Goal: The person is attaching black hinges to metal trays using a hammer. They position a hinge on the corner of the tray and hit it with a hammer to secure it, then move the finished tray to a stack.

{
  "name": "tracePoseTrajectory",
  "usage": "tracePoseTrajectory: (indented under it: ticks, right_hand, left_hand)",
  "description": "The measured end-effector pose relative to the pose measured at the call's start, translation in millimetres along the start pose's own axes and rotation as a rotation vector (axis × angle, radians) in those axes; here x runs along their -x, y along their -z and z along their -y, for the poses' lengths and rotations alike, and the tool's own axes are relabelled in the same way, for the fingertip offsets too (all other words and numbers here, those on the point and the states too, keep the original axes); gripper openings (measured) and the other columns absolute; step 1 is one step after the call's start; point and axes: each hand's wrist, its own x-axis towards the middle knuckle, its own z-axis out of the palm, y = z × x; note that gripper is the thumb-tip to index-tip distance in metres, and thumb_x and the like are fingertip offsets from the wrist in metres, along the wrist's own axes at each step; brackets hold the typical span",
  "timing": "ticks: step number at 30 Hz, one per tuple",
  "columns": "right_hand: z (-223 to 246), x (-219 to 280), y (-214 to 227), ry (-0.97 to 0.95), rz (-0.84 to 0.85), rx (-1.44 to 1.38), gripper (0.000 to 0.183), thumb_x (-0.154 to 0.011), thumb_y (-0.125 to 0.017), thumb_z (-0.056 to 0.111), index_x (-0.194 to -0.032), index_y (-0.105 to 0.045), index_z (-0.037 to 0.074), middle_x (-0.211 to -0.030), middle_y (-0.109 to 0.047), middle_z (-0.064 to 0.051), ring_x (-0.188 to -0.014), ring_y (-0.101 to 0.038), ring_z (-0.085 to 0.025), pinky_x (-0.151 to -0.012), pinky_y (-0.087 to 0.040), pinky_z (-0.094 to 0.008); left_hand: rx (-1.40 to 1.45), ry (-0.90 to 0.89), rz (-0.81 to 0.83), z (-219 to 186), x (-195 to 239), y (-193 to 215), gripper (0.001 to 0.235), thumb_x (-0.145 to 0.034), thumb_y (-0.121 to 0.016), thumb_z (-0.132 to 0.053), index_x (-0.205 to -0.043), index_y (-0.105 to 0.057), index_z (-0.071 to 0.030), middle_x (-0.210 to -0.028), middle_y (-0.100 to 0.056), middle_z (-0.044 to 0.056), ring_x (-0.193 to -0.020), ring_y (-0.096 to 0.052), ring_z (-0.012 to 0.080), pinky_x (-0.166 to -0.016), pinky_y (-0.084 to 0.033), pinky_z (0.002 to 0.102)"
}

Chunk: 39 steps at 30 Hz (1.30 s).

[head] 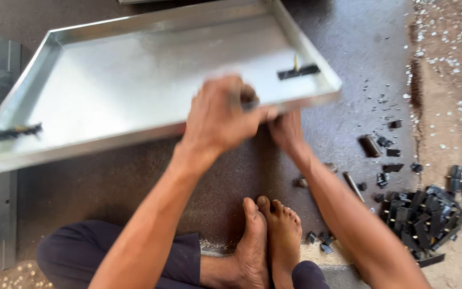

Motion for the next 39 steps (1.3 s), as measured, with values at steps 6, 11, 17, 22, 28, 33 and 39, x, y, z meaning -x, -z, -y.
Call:
tracePoseTrajectory:
  ticks: [6,11,17,22,28,33,39]
  right_hand:
    - [92.1,151.5,61.1,-0.245,0.046,-0.072,0.024,-0.09,-0.063,-0.003,-0.113,-0.068,-0.001,-0.103,-0.069,-0.018,-0.093,-0.069,-0.034,-0.079,-0.056,-0.042]
    - [71.6,155.2,61.3,-0.227,0.061,0.068,0.027,-0.088,-0.063,-0.005,-0.113,-0.071,0.001,-0.102,-0.068,-0.021,-0.09,-0.067,-0.036,-0.076,-0.054,-0.044]
    - [22.2,53.4,24.4,-0.278,0.14,0.109,0.016,-0.095,-0.072,0.009,-0.109,-0.067,0.002,-0.104,-0.07,-0.022,-0.097,-0.067,-0.042,-0.081,-0.054,-0.049]
    - [46.4,96.1,66.7,-0.206,0.08,0.153,0.053,-0.087,-0.082,0.02,-0.128,-0.058,-0.004,-0.12,-0.066,-0.027,-0.112,-0.064,-0.043,-0.094,-0.053,-0.048]
    - [80.0,234.0,143.6,-0.508,0.18,0.675,0.06,-0.081,-0.078,0.036,-0.124,-0.06,-0.002,-0.114,-0.064,-0.025,-0.109,-0.059,-0.039,-0.093,-0.049,-0.049]
    - [86.1,262.8,167.6,-0.805,0.25,0.578,0.045,-0.095,-0.07,0.038,-0.118,-0.063,0.0,-0.095,-0.067,-0.013,-0.07,-0.064,-0.024,-0.06,-0.053,-0.041]
    - [88.4,245.1,178.9,-1.05,0.109,-0.171,0.042,-0.096,-0.061,0.037,-0.113,-0.066,-0.002,-0.062,-0.059,-0.006,-0.047,-0.049,-0.014,-0.04,-0.039,-0.033]
  left_hand:
    - [-0.03,-0.052,-0.004,72.0,61.8,-97.6,0.037,-0.074,-0.09,-0.034,-0.081,-0.071,-0.002,-0.081,-0.065,0.012,-0.079,-0.065,0.0308,-0.068,-0.053,0.044]
    - [-0.072,-0.025,0.094,78.6,72.0,-103.4,0.038,-0.075,-0.087,-0.035,-0.082,-0.071,-0.002,-0.078,-0.062,0.01,-0.071,-0.062,0.0253,-0.063,-0.052,0.04]
    - [-0.059,-0.084,0.012,22.5,33.1,-32.3,0.032,-0.08,-0.088,-0.032,-0.084,-0.072,-0.005,-0.079,-0.063,0.005,-0.065,-0.059,0.0195,-0.057,-0.052,0.036]
    - [-0.132,-0.059,0.062,31.4,44.6,-57.2,0.028,-0.076,-0.086,-0.028,-0.087,-0.07,-0.007,-0.084,-0.064,0.005,-0.073,-0.062,0.0203,-0.061,-0.055,0.036]
    - [-0.109,-0.092,0.025,93.4,74.8,-136.3,0.023,-0.077,-0.085,-0.019,-0.089,-0.071,-0.005,-0.092,-0.062,0.01,-0.092,-0.063,0.0305,-0.077,-0.052,0.044]
    - [-0.126,-0.083,0.034,100.4,73.5,-148.4,0.019,-0.079,-0.083,-0.017,-0.09,-0.071,-0.006,-0.093,-0.062,0.008,-0.093,-0.064,0.0289,-0.078,-0.053,0.042]
    - [-0.14,-0.076,0.046,106.3,78.1,-146.9,0.017,-0.08,-0.082,-0.018,-0.09,-0.073,-0.007,-0.093,-0.062,0.008,-0.092,-0.063,0.0271,-0.077,-0.054,0.042]
